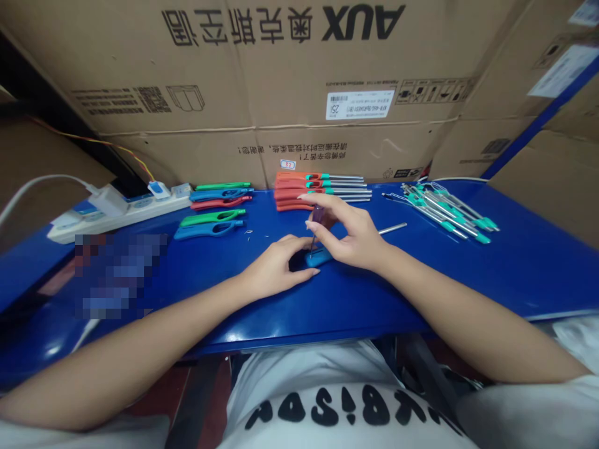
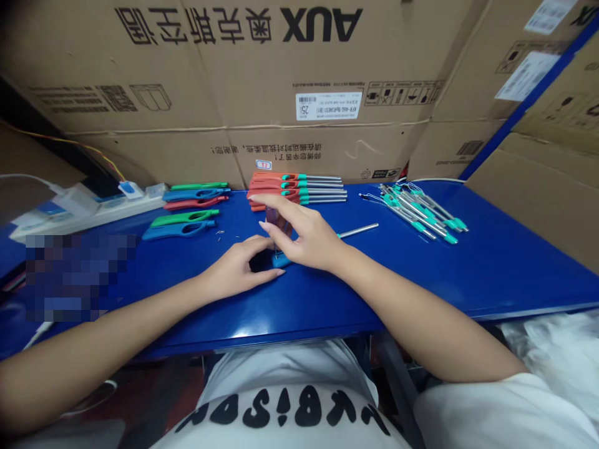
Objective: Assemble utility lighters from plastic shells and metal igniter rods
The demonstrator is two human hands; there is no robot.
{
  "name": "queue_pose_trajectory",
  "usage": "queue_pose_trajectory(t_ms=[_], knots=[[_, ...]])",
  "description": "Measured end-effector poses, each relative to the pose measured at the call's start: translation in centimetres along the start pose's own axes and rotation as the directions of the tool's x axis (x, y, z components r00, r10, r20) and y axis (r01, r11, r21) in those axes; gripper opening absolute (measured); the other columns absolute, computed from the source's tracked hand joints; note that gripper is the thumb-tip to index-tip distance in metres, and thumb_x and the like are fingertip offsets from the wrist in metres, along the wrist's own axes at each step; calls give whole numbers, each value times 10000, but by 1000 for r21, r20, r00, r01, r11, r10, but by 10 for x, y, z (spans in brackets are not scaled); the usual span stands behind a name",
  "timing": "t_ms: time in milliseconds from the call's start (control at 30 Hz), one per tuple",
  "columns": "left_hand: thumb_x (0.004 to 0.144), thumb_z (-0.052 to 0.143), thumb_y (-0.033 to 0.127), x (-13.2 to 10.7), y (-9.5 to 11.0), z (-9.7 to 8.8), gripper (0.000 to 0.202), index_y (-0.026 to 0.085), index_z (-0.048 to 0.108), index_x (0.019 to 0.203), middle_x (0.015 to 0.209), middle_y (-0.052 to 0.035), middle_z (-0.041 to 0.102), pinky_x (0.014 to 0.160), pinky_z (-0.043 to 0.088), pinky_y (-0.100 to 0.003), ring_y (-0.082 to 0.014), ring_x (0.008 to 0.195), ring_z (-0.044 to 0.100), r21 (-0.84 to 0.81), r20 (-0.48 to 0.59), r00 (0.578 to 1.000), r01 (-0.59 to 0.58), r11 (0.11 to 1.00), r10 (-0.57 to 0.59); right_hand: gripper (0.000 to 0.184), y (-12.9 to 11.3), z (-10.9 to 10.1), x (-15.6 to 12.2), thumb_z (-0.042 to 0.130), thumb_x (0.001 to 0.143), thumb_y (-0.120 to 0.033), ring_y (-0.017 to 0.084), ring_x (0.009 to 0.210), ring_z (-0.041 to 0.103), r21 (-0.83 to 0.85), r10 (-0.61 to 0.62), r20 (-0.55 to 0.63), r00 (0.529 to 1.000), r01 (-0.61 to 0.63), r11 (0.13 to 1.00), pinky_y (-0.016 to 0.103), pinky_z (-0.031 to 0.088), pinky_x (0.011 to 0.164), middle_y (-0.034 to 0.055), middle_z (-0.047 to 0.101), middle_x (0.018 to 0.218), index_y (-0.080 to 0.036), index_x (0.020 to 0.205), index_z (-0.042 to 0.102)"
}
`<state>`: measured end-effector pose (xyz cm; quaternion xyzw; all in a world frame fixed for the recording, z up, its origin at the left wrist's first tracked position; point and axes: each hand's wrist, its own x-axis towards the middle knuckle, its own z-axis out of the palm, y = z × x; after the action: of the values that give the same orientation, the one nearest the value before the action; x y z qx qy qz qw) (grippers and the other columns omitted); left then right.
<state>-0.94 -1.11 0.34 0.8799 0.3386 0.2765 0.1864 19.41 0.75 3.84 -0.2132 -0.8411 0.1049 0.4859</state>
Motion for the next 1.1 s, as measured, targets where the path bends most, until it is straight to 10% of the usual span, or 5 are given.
queue_pose_trajectory(t_ms=[700,867,1100], knots=[[892,725,304,0,-1,0,241,195,642,1090,1078,-56,730,921,537,-357,-226,985,686,-41,11,1000,-26,999,26,517,1,-3,2,493,1003,-244,113,701,641,153,85,228,970,-121,981,252,554,679,44,680,1092,-242,1506,374],[887,735,271,0,0,0,201,197,639,1048,1020,-35,720,914,536,-342,-210,962,683,-33,11,999,-43,999,44,440,1,-4,1,618,956,-294,123,652,636,-46,107,163,981,-101,994,276,551,689,43,718,1118,-252,1383,522],[894,717,298,1,0,0,190,206,648,1045,1039,-50,717,908,538,-361,-227,974,675,-39,17,1000,-22,999,22,454,-3,-3,1,462,1021,-273,187,961,701,-37,41,149,988,-36,999,334,581,854,93,662,1329,-249,1475,455]])
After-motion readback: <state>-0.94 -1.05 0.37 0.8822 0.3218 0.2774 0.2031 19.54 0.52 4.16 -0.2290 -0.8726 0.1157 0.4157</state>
